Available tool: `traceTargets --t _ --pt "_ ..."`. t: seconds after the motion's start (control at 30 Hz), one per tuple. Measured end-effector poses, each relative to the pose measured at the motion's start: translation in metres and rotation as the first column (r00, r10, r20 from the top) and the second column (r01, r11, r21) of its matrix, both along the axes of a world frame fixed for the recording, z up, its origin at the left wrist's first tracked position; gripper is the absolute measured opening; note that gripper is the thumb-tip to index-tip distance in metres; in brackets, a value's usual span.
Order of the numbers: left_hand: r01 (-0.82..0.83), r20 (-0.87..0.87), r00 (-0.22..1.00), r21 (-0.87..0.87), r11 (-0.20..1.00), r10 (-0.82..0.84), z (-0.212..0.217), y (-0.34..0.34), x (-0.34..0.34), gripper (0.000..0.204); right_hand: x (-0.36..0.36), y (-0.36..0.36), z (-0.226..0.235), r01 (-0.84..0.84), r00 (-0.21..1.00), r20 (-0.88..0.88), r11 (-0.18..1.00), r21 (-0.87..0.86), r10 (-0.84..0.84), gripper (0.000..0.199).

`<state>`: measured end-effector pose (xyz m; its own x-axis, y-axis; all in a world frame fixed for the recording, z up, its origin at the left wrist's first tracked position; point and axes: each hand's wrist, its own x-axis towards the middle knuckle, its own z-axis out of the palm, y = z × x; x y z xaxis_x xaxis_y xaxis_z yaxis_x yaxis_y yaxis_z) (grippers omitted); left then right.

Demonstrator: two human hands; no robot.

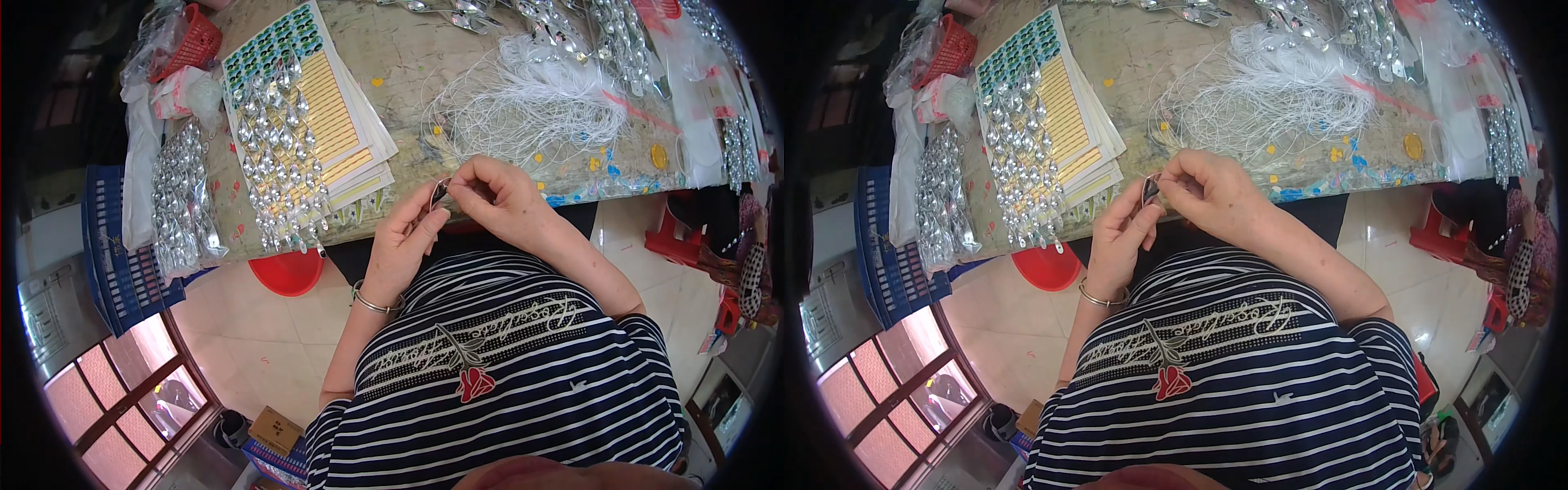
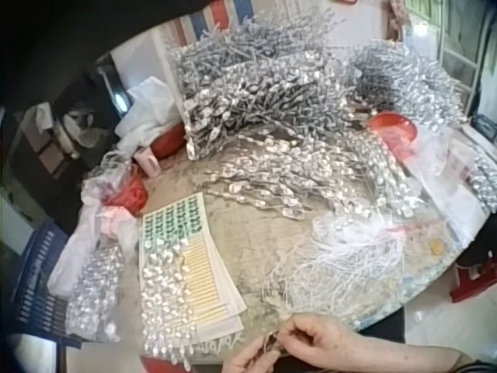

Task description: Packaging silver tinsel garlands into plastic bags with cardboard backing.

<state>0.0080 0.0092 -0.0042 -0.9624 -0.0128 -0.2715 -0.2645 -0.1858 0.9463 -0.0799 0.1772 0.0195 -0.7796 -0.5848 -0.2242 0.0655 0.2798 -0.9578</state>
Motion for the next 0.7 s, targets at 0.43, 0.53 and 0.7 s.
traceTargets --t 0.43,0.53,0.7 --pt "0.034 -0.279 0.946 -0.416 0.909 -0.163 -0.014 -0.004 0.002 0.038 -0.006 0.002 -0.001 -0.012 0.964 -0.264 0.995 -0.095 -0.013 0.006" --pt "0.089 -0.176 0.971 -0.359 0.929 -0.161 -0.007 -0.006 0.005 0.038 -0.008 0.005 -0.006 -0.018 0.984 -0.18 0.992 -0.128 -0.006 0.005" --pt "0.095 -0.287 0.941 -0.275 0.957 -0.176 -0.007 -0.004 0.008 0.028 -0.006 0.003 -0.007 -0.122 0.988 -0.117 0.98 -0.157 0.104 0.005"
